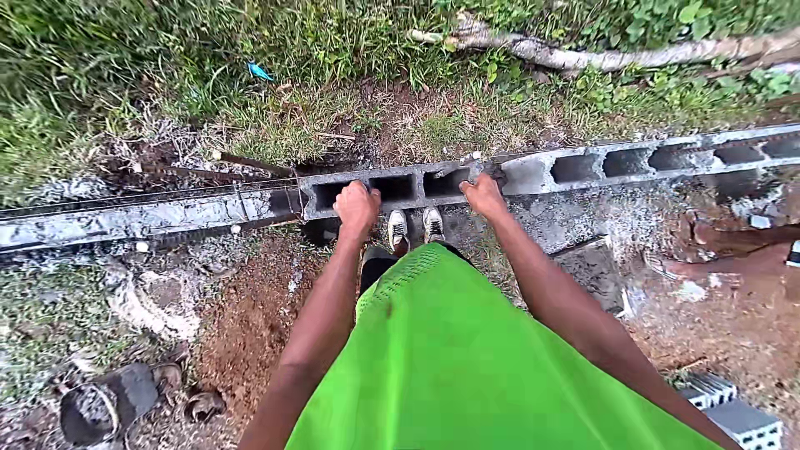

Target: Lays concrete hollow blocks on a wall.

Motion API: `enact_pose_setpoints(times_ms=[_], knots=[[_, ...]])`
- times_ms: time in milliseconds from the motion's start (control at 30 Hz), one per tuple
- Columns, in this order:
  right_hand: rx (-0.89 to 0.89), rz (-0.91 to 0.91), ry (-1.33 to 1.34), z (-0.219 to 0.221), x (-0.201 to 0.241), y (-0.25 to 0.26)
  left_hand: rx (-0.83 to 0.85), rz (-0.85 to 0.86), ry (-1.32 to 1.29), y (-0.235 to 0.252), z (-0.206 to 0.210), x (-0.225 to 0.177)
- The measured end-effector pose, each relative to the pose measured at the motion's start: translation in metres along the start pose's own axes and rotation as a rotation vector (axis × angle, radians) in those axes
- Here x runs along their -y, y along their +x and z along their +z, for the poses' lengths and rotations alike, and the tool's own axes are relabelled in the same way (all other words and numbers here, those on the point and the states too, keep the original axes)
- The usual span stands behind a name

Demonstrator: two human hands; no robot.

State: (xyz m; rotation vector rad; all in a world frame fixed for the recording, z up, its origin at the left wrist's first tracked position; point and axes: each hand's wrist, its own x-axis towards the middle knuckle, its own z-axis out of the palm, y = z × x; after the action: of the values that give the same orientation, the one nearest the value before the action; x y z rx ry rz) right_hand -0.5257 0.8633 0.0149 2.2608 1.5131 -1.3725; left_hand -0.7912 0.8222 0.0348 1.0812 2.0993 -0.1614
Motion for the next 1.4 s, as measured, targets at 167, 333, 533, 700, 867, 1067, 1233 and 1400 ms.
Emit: enact_pose_setpoints(times_ms=[167,333,533,700,867,1067,1233,1400], knots=[[-0.044,-0.017,0.055,0.005,-0.003,-0.003,-0.015,0.042,-0.007,-0.005,-0.001,0.004],[-0.084,-0.059,0.152,0.013,-0.011,-0.002,-0.279,0.248,-0.123,-0.065,-0.005,0.030],[-0.021,-0.231,0.192,0.008,-0.042,-0.006,-0.190,-0.023,-0.330,-0.152,0.087,0.114],[0.034,-0.386,0.121,0.003,-0.069,-0.011,0.082,-0.261,-0.388,-0.212,0.191,0.170],[0.123,-0.425,0.138,-0.001,-0.118,-0.010,0.092,-0.288,-0.385,-0.242,0.232,0.166],[0.203,-0.088,0.354,0.011,-0.247,0.002,0.065,-0.203,-0.386,-0.234,0.232,0.141],[0.109,0.208,0.508,0.008,-0.398,-0.021,0.087,-0.172,-0.387,-0.214,0.239,0.133],[-0.015,0.407,0.689,0.004,-0.506,-0.067,0.121,-0.192,-0.407,-0.205,0.246,0.133]])
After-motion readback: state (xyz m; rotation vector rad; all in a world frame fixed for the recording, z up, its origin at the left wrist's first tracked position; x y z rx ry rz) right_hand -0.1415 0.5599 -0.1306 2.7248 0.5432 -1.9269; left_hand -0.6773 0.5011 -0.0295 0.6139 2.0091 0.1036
